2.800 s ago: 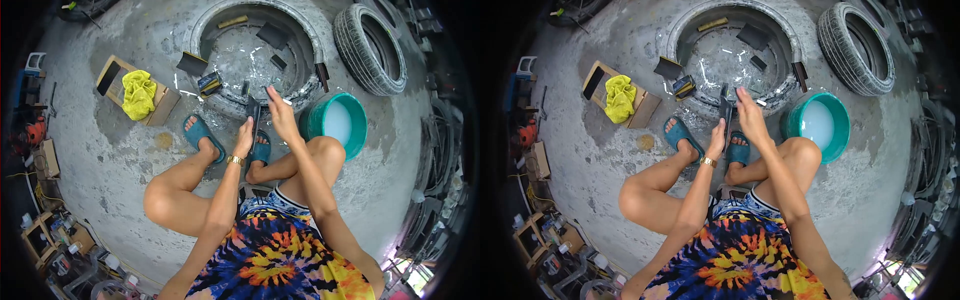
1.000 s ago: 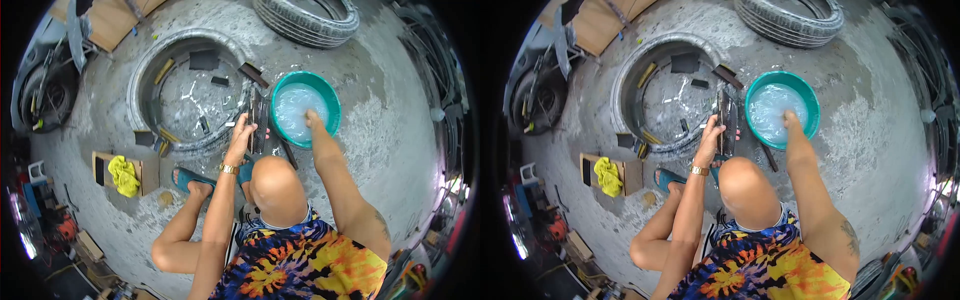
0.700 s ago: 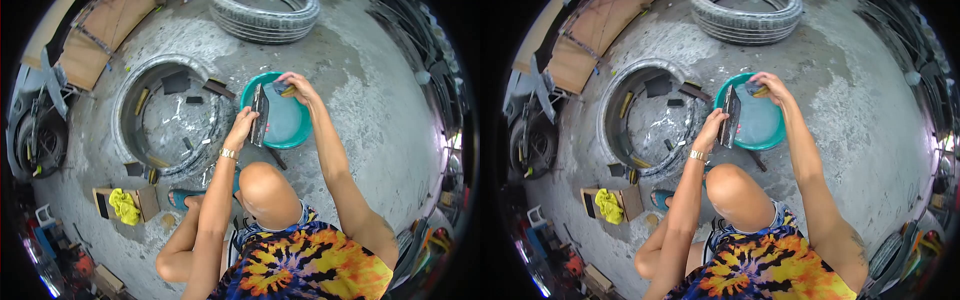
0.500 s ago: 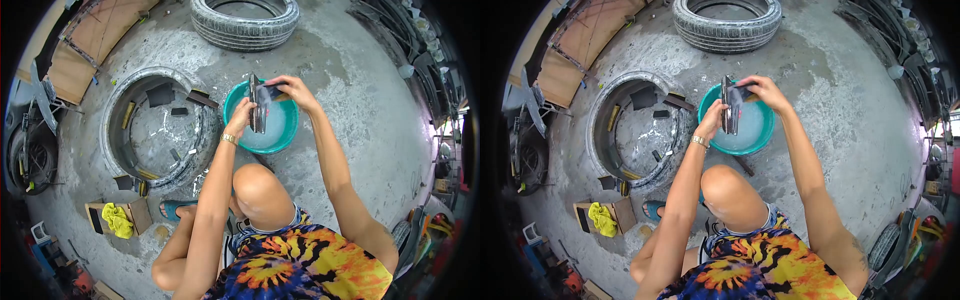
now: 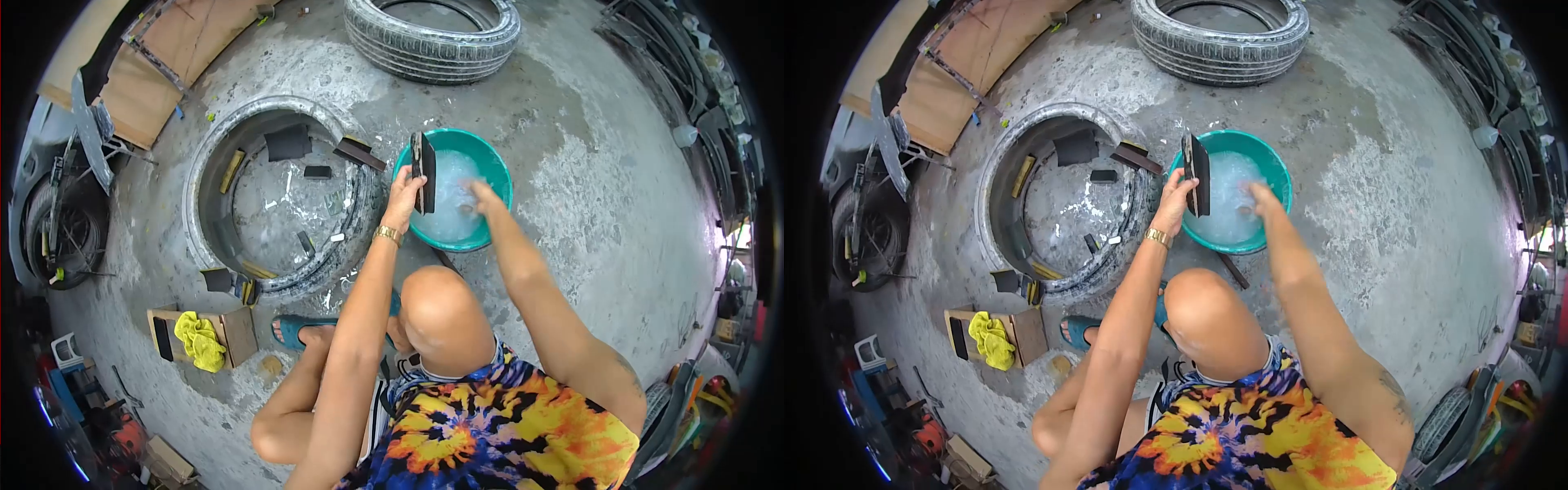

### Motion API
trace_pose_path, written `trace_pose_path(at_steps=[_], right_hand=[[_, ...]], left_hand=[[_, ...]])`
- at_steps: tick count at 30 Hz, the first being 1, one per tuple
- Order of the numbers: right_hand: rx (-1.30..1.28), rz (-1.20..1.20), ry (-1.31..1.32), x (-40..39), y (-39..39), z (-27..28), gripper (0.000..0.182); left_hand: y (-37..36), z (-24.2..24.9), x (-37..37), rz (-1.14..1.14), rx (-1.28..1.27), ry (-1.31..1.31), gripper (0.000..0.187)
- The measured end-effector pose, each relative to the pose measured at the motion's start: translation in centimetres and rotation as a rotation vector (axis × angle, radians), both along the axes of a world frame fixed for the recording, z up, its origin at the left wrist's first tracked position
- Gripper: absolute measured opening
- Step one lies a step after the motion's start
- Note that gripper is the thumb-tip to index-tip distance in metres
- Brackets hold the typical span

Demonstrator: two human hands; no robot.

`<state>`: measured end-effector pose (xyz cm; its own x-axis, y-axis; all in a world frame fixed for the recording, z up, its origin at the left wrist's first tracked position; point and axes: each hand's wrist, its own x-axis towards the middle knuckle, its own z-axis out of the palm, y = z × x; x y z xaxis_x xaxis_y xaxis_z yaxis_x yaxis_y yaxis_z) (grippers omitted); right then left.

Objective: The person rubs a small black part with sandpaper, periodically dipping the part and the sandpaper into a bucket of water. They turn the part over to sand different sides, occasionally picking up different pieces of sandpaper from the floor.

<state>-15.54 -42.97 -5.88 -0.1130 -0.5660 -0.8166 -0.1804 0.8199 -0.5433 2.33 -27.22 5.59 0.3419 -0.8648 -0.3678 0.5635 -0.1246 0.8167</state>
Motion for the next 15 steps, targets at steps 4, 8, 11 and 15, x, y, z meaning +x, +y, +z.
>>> trace_pose_path(at_steps=[4, 8, 11, 15], right_hand=[[-0.191, 0.701, -0.435, 0.0, 0.0, 12.2, 0.021], [-0.628, 0.946, -0.232, -0.7, 1.7, 18.6, 0.023], [-0.589, 0.786, -0.178, -1.2, 2.4, 20.7, 0.028], [-0.786, 0.809, -0.082, -1.4, 3.2, 19.2, 0.029]], left_hand=[[-2.0, -1.2, -1.8, 0.01, 0.001, -0.023, 0.017], [-3.3, -0.9, -3.2, -0.019, -0.023, 0.155, 0.016], [-3.3, -0.5, -2.9, 0.016, -0.082, 0.267, 0.016], [-1.9, 1.2, -2.1, -0.011, -0.135, 0.329, 0.021]])
